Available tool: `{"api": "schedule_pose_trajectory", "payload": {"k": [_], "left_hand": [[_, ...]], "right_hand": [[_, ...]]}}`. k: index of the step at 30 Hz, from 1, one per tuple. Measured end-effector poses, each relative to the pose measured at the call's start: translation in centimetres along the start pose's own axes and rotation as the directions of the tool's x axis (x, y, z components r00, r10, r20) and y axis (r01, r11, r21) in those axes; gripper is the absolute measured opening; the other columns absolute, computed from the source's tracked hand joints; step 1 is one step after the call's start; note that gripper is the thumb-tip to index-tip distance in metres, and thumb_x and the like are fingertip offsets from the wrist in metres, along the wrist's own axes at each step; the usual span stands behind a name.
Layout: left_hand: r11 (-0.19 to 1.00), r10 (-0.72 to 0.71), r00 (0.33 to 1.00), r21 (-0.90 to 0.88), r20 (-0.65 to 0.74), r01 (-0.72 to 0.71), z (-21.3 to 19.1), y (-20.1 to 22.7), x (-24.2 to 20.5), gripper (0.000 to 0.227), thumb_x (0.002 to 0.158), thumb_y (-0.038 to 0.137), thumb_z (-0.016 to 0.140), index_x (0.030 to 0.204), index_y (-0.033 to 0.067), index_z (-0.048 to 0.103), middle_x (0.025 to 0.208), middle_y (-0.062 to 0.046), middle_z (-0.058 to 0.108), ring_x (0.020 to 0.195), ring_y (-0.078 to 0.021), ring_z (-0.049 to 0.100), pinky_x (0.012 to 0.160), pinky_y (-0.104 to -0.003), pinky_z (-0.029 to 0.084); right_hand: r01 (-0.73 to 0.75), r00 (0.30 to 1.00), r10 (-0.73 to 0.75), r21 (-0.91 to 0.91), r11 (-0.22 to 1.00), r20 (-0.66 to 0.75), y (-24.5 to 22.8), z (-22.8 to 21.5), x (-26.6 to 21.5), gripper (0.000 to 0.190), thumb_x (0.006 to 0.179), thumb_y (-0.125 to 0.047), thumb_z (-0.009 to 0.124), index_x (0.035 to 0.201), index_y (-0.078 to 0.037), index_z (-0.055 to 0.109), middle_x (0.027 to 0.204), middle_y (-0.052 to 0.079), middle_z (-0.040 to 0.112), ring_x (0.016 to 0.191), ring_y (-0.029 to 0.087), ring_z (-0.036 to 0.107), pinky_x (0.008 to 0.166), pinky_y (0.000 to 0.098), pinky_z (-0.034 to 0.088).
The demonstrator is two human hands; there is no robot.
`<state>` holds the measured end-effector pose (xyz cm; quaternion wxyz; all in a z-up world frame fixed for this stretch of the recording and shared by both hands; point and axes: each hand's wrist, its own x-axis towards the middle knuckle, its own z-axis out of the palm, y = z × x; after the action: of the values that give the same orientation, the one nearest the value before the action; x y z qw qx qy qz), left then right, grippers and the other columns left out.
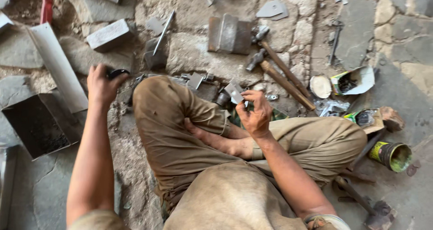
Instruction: The person sits on the floor and uses a hand screwdriver to tighten screws into small metal brackets. They repeatedly pick up brackets, insert screws, and turn the screwdriver to secure the fasteners.
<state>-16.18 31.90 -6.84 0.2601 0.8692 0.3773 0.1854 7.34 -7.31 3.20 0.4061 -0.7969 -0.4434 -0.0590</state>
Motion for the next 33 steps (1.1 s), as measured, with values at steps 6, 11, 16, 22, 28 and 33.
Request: {"api": "schedule_pose_trajectory", "payload": {"k": [6,11,16,22,28,33], "left_hand": [[0.634,-0.158,0.904,-0.66,0.398,0.402,-4.7,15.7,-8.0,0.042,0.086,0.018,0.079,0.123,0.0001,0.073,0.105,-0.003,0.076,0.096,-0.0139,0.07,0.088,-0.027,0.058],[0.302,0.139,0.707,-0.709,0.694,0.637,-2.0,28.3,-12.2,0.046,0.09,0.022,0.073,0.13,-0.0014,0.069,0.112,-0.005,0.075,0.1,-0.0126,0.069,0.091,-0.025,0.054],[0.135,0.171,0.711,-0.731,0.682,0.669,1.8,30.6,-14.7,0.039,0.089,0.015,0.073,0.122,-0.0048,0.068,0.105,-0.008,0.075,0.092,-0.0112,0.069,0.085,-0.025,0.056],[0.021,0.227,0.711,-0.733,0.666,0.68,4.0,29.3,-16.2,0.027,0.089,0.009,0.074,0.113,-0.0027,0.067,0.1,-0.006,0.072,0.089,-0.0105,0.066,0.081,-0.025,0.054],[-0.046,0.154,0.756,-0.76,0.636,0.649,4.3,28.7,-16.6,0.028,0.086,0.004,0.077,0.111,-0.0017,0.065,0.099,-0.007,0.072,0.087,-0.0119,0.067,0.078,-0.026,0.057],[-0.044,0.117,0.784,-0.785,0.61,0.618,4.3,28.5,-16.9,0.025,0.088,0.004,0.076,0.109,-0.0015,0.064,0.098,-0.007,0.07,0.086,-0.0115,0.066,0.077,-0.026,0.056]], "right_hand": [[0.083,0.996,-0.082,0.023,0.996,-0.026,-0.1,-2.0,-1.0,0.025,0.091,-0.005,0.075,0.106,-0.006,0.055,0.108,0.013,0.069,0.094,0.031,0.069,0.08,0.0424,0.057],[0.219,0.976,-0.218,0.038,0.975,-0.031,-1.3,-4.1,-3.1,0.034,0.083,-0.016,0.079,0.103,-0.006,0.055,0.106,0.013,0.068,0.091,0.026,0.068,0.074,0.0379,0.057],[0.203,0.979,-0.202,0.12,0.972,-0.019,-2.3,-6.7,-5.4,0.029,0.091,-0.006,0.078,0.107,-0.006,0.055,0.109,0.013,0.068,0.098,0.028,0.07,0.08,0.0381,0.059],[0.235,0.972,-0.237,0.137,0.962,-0.007,-2.6,-7.2,-6.6,0.032,0.087,0.0,0.078,0.108,-0.005,0.054,0.11,0.013,0.067,0.1,0.03,0.069,0.083,0.0383,0.06],[0.206,0.969,-0.227,0.185,0.961,0.101,-2.1,-7.0,-6.5,0.036,0.086,0.004,0.078,0.112,-0.006,0.056,0.113,0.013,0.069,0.103,0.028,0.07,0.084,0.0374,0.061],[-0.244,0.96,0.119,0.553,0.796,0.253,-2.2,-7.6,-7.4,0.045,0.094,0.0,0.074,0.134,-0.006,0.054,0.123,0.015,0.067,0.11,0.023,0.068,0.093,0.0355,0.063]]}}
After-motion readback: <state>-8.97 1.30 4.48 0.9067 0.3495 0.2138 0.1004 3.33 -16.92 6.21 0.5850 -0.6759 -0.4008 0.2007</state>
